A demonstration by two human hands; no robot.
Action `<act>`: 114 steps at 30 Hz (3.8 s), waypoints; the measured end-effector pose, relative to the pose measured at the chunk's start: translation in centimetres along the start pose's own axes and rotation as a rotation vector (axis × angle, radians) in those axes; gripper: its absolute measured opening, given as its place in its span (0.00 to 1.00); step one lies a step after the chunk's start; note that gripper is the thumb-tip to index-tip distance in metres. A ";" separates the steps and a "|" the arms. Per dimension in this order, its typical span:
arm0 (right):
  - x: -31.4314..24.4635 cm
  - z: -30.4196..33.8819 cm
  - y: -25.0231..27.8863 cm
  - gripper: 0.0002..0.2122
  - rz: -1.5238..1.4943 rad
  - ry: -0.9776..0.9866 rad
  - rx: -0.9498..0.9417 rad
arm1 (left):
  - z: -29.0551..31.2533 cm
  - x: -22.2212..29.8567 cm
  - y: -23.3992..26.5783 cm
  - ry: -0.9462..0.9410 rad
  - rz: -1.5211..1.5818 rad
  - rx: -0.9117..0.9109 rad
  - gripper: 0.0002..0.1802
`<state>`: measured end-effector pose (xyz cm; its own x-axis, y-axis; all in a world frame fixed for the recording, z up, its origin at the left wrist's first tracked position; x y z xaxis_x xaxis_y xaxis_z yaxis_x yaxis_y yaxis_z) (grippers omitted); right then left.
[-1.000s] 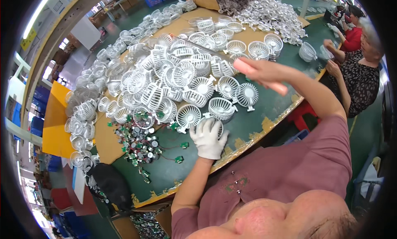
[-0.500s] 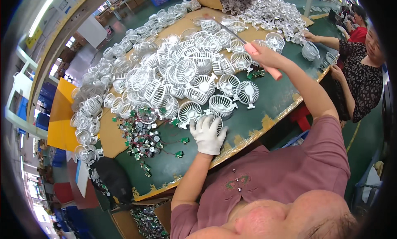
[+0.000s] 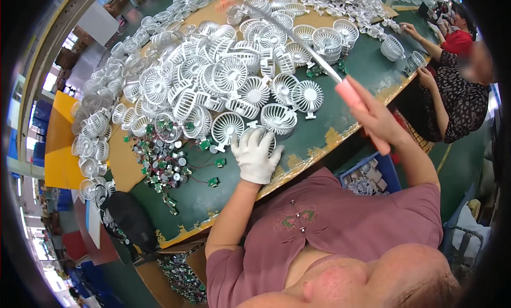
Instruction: The person pulls fan housings closer across the table with a hooked rod, then assembles fans by inserting small motor components into the plastic fan housings by hand.
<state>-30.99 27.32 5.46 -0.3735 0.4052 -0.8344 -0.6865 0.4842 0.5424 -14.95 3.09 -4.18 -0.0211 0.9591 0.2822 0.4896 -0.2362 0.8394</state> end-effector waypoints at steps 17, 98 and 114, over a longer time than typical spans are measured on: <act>-0.9 0.1 -2.5 0.32 -0.065 -0.197 -0.181 | 0.1 -0.2 -0.6 0.036 -0.025 -0.076 0.22; 2.4 -7.3 -17.5 0.13 0.338 0.255 -0.049 | 8.8 -10.5 6.4 0.757 -0.157 -0.112 0.17; 1.5 -7.4 -18.9 0.10 0.125 0.465 -0.375 | 7.9 -5.3 11.3 0.544 0.912 0.759 0.18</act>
<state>-23.14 13.03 -6.74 -0.6404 0.0193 -0.7678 -0.7614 0.1147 0.6380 -2.42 -3.43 0.12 0.3176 0.2730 0.9081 0.8779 -0.4465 -0.1728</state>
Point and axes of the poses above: each hand's wrist, its own z-axis away from the middle knuckle, its own y-axis out of the back of the hand, x = y × z, the point moved 2 cm from there along -z, towards the middle knuckle, and after that the axes turned 10 degrees about -x, right-handed, at the moved point
